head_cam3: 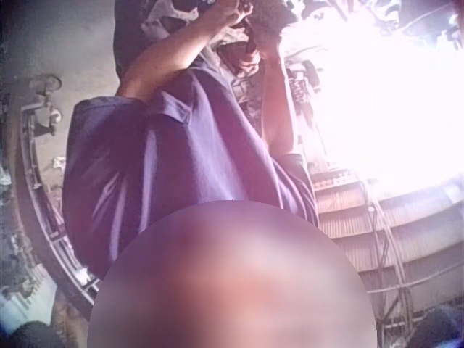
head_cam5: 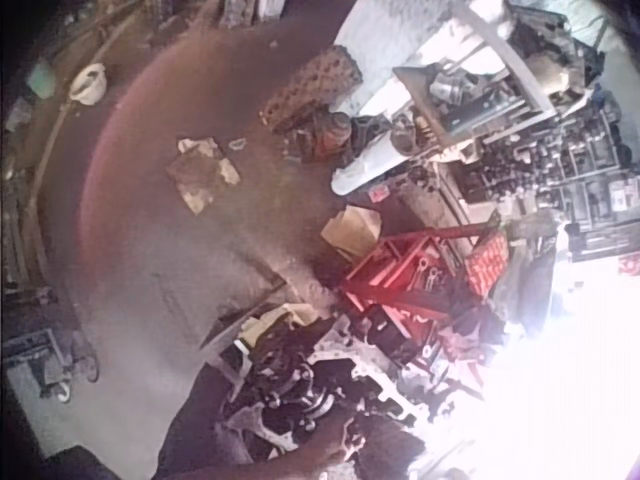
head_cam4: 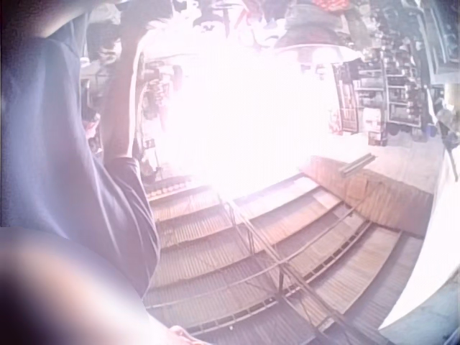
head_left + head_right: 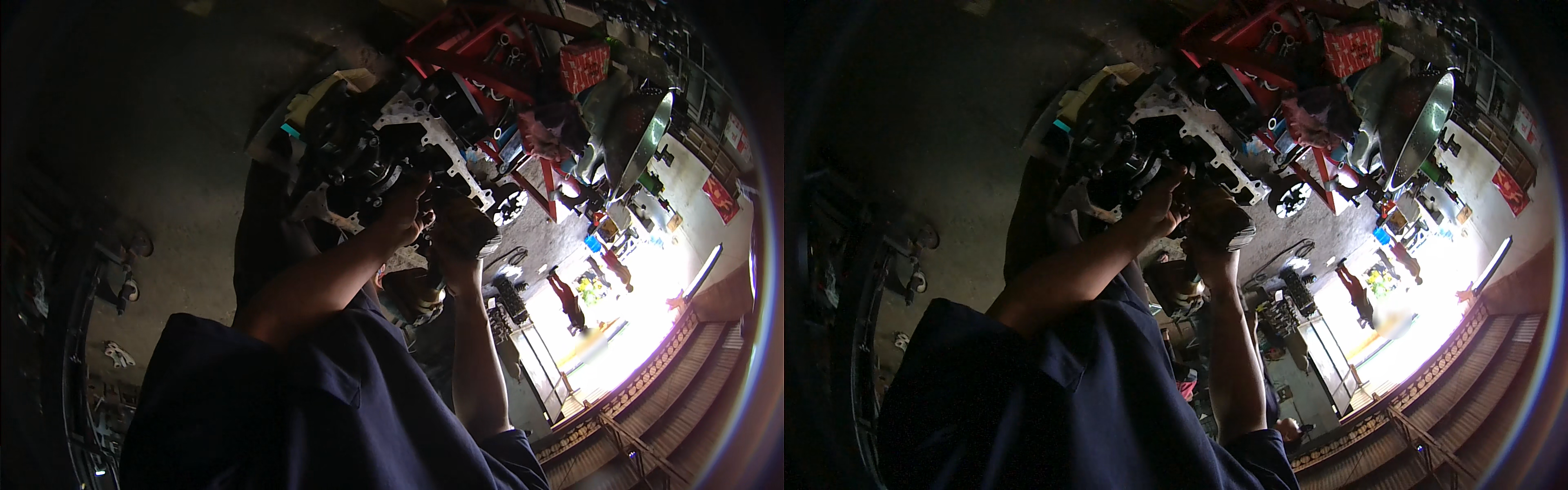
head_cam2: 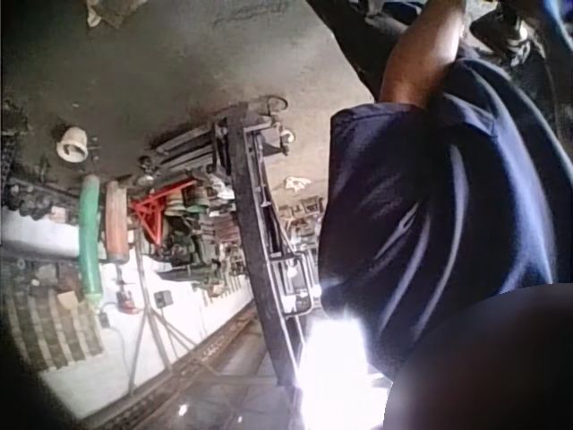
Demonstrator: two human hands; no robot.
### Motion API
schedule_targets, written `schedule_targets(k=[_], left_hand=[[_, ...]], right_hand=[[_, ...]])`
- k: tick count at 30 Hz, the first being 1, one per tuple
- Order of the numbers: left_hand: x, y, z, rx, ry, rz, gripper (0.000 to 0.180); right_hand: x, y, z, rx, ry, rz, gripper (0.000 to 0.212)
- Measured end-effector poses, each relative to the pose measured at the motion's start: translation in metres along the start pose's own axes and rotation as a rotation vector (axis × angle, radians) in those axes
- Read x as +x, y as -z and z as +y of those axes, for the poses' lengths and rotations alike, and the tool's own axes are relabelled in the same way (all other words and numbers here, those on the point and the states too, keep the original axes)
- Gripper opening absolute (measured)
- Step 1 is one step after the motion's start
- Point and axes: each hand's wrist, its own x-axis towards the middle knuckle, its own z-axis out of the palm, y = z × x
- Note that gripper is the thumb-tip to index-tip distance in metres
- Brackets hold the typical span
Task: The person cleans the crankshaft and engine block with a cloth, then uses a torque wrench to tighten bolts on the crankshaft. Another person assists by holding the crankshaft in place.
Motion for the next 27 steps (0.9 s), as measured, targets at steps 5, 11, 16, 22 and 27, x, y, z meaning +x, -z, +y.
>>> schedule_targets(k=[5, 11, 16, 22, 27], left_hand=[[-0.026, -0.012, 0.007, 0.095, -0.020, 0.031, 0.019], [-0.114, -0.044, -0.010, 0.627, -0.252, -0.261, 0.018], [-0.162, -0.071, -0.028, 1.171, -0.634, -0.340, 0.023], [-0.171, -0.063, -0.039, 1.191, -0.555, -0.352, 0.023], [-0.169, -0.038, -0.019, 1.480, -0.613, -0.441, 0.030]], right_hand=[[-0.017, 0.014, 0.014, 0.524, -0.233, -0.022, 0.027], [-0.062, 0.046, 0.033, 1.118, -0.057, -0.220, 0.050], [-0.095, 0.051, 0.049, 1.424, -0.022, -0.247, 0.066], [-0.114, 0.036, 0.051, 1.482, -0.025, -0.248, 0.064], [-0.142, 0.037, 0.032, 1.181, -0.105, -0.145, 0.049]])
